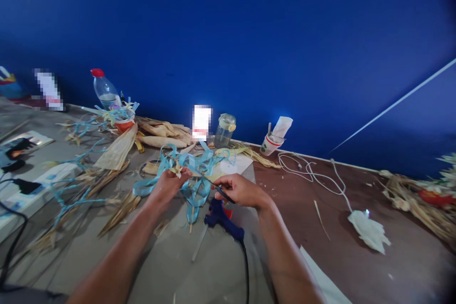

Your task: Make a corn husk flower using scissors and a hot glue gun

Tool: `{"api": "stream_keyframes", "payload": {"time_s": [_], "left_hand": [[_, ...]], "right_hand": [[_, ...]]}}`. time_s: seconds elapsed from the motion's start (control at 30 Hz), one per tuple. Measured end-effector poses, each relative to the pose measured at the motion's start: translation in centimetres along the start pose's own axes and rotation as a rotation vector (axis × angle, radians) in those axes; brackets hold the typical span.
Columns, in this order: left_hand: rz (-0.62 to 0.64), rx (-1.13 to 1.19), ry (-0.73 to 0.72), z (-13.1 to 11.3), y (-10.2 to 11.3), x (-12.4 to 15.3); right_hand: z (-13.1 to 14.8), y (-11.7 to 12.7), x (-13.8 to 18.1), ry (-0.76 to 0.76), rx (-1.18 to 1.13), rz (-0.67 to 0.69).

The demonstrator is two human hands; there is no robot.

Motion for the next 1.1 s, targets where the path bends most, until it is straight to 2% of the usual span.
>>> {"api": "stream_keyframes", "payload": {"time_s": [0.13, 0.27, 0.37, 0.43, 0.57, 0.8, 0.93, 1.1], "left_hand": [[-0.012, 0.137, 0.03, 0.5, -0.1, -0.2], [-0.068, 0.369, 0.085, 0.8, -0.3, -0.1], [-0.068, 0.454, 0.127, 0.6, -0.7, 0.2], [-0.053, 0.47, 0.15, 0.6, -1.2, 0.5], [0.013, 0.442, 0.133, 0.9, -2.0, 0.9], [0.17, 0.248, 0.049, 1.0, -2.2, 1.4], [0.228, 0.12, -0.001, 0.5, -2.1, 1.7], [0.307, 0.145, 0.025, 0.4, -1.7, 1.6]], "right_hand": [[0.3, -0.2, -0.3, 0.031, -0.231, -0.117], [0.8, -1.6, -1.2, 0.052, -0.433, -0.222], [0.8, -2.9, -2.0, 0.147, -0.558, -0.456], [0.8, -3.7, -2.5, 0.212, -0.587, -0.53], [0.8, -4.6, -2.9, 0.241, -0.534, -0.623], [0.8, -3.9, -2.7, 0.248, -0.538, -0.714], [0.5, -3.0, -2.7, 0.224, -0.492, -0.685], [0.4, -2.2, -2.5, 0.2, -0.409, -0.602]]}}
Point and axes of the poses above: each hand's wrist, its own x-axis away from the middle knuckle, its own y-axis out of the back of the hand, z = x × y, the point moved 2 cm from there along -x, towards the middle knuckle, and after that the axes turned 3 degrees about -x, right-handed, at the moved point
